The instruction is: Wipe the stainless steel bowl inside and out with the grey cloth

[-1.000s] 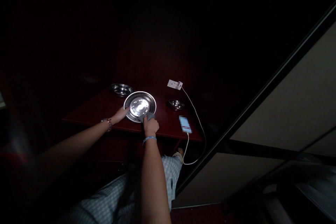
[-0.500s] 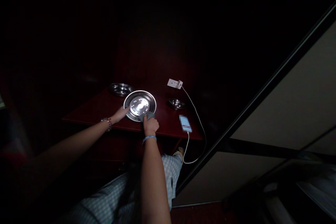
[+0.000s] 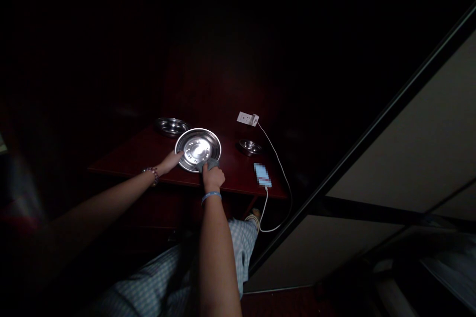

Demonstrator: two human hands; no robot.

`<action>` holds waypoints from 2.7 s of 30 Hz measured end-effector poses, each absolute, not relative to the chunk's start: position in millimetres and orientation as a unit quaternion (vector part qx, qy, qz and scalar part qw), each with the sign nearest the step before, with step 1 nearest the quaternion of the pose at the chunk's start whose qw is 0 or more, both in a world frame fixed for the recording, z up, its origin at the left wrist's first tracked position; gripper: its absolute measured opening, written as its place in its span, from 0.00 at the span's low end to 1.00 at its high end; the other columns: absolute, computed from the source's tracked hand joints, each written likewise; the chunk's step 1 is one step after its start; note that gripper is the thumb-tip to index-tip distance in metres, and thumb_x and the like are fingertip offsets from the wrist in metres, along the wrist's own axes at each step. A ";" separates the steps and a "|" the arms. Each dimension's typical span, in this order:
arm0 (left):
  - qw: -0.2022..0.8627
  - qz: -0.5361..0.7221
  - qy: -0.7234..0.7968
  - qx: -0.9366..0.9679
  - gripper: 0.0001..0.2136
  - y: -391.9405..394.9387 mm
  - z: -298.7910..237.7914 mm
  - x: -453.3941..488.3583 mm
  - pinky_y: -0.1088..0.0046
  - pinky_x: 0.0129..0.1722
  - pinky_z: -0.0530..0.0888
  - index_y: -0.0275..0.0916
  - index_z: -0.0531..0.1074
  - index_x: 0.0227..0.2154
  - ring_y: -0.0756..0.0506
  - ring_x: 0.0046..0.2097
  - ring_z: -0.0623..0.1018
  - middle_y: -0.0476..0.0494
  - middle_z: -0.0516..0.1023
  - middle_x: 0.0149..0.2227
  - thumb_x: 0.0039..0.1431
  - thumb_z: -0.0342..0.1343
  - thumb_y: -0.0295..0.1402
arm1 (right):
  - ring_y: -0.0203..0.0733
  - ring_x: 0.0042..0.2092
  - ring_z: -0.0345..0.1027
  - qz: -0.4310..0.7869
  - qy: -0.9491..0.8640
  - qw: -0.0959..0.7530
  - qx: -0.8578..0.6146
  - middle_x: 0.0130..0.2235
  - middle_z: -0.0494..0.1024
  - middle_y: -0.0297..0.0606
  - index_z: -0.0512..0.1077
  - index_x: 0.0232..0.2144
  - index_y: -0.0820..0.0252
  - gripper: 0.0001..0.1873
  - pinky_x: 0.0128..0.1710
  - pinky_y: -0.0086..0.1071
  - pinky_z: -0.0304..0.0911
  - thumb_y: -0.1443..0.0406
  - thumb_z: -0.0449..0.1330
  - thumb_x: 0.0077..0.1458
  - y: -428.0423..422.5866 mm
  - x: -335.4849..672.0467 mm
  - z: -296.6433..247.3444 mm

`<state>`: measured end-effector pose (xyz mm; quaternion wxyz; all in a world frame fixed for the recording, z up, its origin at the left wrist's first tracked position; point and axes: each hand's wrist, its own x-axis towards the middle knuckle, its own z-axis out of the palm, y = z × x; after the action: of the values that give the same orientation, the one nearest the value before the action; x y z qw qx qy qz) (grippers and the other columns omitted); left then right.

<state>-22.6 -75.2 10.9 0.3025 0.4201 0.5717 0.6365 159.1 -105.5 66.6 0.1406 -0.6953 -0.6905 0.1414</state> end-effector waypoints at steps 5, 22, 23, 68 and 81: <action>0.322 0.630 0.583 0.399 0.09 -74.2 11.2 -23.6 0.55 0.58 0.78 0.38 0.78 0.38 0.34 0.52 0.84 0.35 0.86 0.39 0.55 0.57 0.32 | 0.60 0.60 0.78 0.131 -0.696 0.143 -0.692 0.56 0.81 0.63 0.80 0.54 0.72 0.34 0.58 0.42 0.71 0.48 0.49 0.73 -104.7 159.8 64.3; 0.329 0.644 0.562 0.402 0.07 -75.2 10.2 -21.7 0.57 0.57 0.78 0.37 0.77 0.35 0.34 0.52 0.84 0.34 0.87 0.41 0.56 0.60 0.34 | 0.60 0.59 0.79 0.123 -0.691 0.158 -0.694 0.55 0.82 0.64 0.80 0.55 0.72 0.33 0.57 0.43 0.72 0.48 0.52 0.73 -102.8 160.1 59.4; 0.327 0.646 0.559 0.404 0.07 -74.8 9.7 -21.9 0.58 0.57 0.78 0.38 0.77 0.35 0.34 0.53 0.84 0.34 0.87 0.41 0.56 0.60 0.34 | 0.60 0.59 0.79 0.124 -0.691 0.158 -0.695 0.55 0.82 0.64 0.80 0.55 0.72 0.33 0.57 0.43 0.72 0.48 0.51 0.73 -103.2 160.0 59.7; 0.291 0.654 0.570 0.404 0.12 -64.9 0.6 -25.1 0.56 0.56 0.78 0.38 0.78 0.35 0.33 0.52 0.84 0.36 0.86 0.39 0.55 0.61 0.41 | 0.61 0.60 0.78 0.122 -0.692 0.142 -0.697 0.56 0.81 0.65 0.79 0.56 0.74 0.34 0.59 0.44 0.71 0.48 0.49 0.74 -108.2 157.3 63.7; 0.304 0.648 0.583 0.384 0.07 -66.2 3.7 -25.0 0.56 0.58 0.77 0.37 0.77 0.33 0.34 0.51 0.84 0.34 0.86 0.39 0.56 0.58 0.36 | 0.60 0.59 0.78 0.117 -0.696 0.143 -0.694 0.55 0.82 0.65 0.79 0.55 0.73 0.34 0.58 0.42 0.72 0.48 0.50 0.74 -108.9 156.6 63.9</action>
<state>-25.0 -66.2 3.7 0.3038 0.3843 0.5828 0.6483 156.6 -108.9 63.9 0.1429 -0.6939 -0.6960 0.1168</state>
